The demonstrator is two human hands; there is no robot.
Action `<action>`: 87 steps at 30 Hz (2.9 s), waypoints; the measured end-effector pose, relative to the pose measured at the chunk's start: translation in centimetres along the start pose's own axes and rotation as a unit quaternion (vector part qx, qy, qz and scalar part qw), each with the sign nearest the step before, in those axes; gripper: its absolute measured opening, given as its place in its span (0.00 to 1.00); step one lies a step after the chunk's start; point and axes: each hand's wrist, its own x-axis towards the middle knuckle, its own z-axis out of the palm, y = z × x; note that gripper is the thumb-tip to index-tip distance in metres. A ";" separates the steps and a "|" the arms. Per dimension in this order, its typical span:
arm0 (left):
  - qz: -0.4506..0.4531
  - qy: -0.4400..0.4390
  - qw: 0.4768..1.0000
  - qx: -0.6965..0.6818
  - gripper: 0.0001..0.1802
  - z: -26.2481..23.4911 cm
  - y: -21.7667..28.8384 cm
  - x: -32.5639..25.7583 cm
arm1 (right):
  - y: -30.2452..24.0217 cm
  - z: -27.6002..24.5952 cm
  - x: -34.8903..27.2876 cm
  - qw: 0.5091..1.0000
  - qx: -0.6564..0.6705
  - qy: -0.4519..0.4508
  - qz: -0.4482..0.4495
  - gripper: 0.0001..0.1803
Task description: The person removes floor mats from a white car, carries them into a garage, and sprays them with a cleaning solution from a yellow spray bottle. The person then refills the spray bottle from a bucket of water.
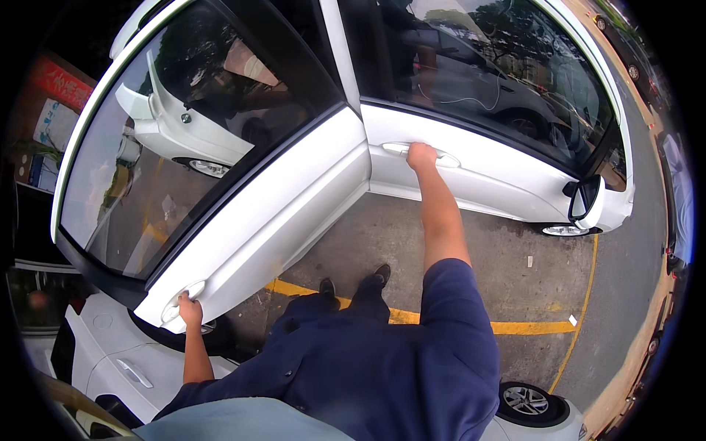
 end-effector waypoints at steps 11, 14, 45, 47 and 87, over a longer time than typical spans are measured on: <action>0.045 -0.048 0.997 -0.049 0.21 -3.5 1.1 -11.2 | 0.3 7.0 -11.4 0.988 0.117 0.092 0.047 0.24; 0.080 -0.035 0.994 -0.065 0.21 -6.0 2.6 -10.7 | 3.2 8.6 -19.7 0.987 0.131 0.081 0.044 0.21; 0.121 -0.015 0.992 -0.035 0.28 -2.4 -2.0 -9.6 | 18.1 14.2 -84.5 0.083 0.559 0.762 0.317 0.34; 0.108 -0.015 0.993 -0.033 0.29 -3.1 -1.3 -9.8 | 21.7 13.0 -85.4 -0.068 0.505 0.730 0.455 0.33; -0.196 -0.106 0.949 0.221 0.28 -9.7 20.2 -11.2 | 37.4 14.3 -17.8 0.767 0.449 -0.068 0.453 0.14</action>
